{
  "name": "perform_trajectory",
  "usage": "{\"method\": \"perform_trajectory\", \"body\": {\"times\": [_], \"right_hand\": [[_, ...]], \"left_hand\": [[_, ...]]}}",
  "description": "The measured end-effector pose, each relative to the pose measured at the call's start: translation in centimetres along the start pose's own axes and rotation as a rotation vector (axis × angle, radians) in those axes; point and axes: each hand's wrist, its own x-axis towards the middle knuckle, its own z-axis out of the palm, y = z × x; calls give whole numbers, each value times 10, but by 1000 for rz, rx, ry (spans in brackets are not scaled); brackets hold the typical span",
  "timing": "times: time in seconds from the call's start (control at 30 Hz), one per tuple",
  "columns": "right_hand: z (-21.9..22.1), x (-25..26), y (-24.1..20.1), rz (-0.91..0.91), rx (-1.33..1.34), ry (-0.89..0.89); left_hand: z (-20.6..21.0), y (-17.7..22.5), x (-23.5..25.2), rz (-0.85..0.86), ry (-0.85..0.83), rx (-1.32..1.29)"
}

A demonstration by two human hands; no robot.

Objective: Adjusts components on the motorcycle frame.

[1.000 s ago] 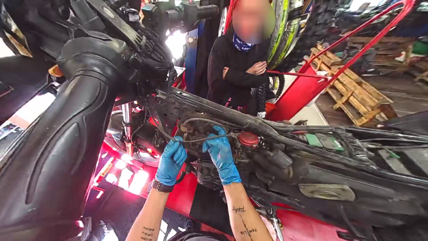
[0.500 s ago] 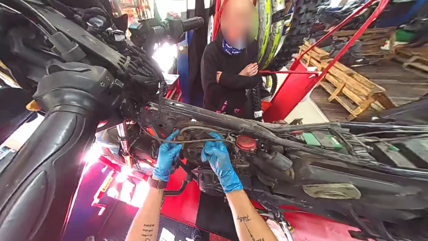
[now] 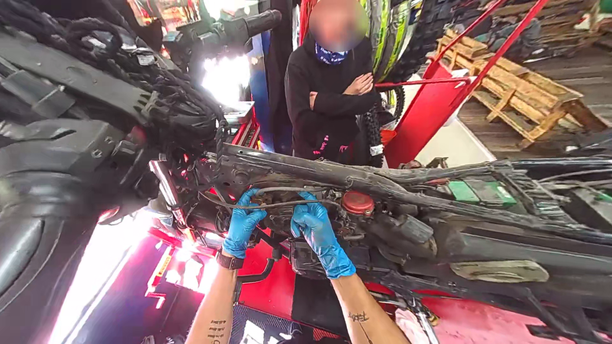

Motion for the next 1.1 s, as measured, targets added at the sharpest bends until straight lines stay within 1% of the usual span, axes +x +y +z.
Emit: {"method": "perform_trajectory", "body": {"times": [0.13, 0.33, 0.43, 0.5, 0.6, 0.73, 0.9, 0.97, 1.1], "right_hand": [[1, -1, -6, 44, -1, -60], [-7, -2, -5, 55, -31, -150], [-8, -2, -2, 38, -38, -146], [-10, -2, -2, 31, -38, -175], [-12, -3, -3, 39, -18, -172], [-14, -5, -6, 102, 64, -179], [-20, -3, -6, 99, 22, -285], [-23, 1, -6, 90, 47, -329], [-17, 5, -10, 130, 76, -294]], "left_hand": [[3, -2, -4, 33, 30, 13], [11, -2, -11, 5, 55, -107], [9, 2, -6, -6, 52, -125], [8, 3, -6, -19, 38, -94], [9, 7, -9, -34, 59, -50], [15, 15, -21, -20, 87, -21], [21, 13, -8, 15, 206, 64], [24, 15, -5, 13, 238, 85], [28, 29, -17, -20, 249, 189]]}}
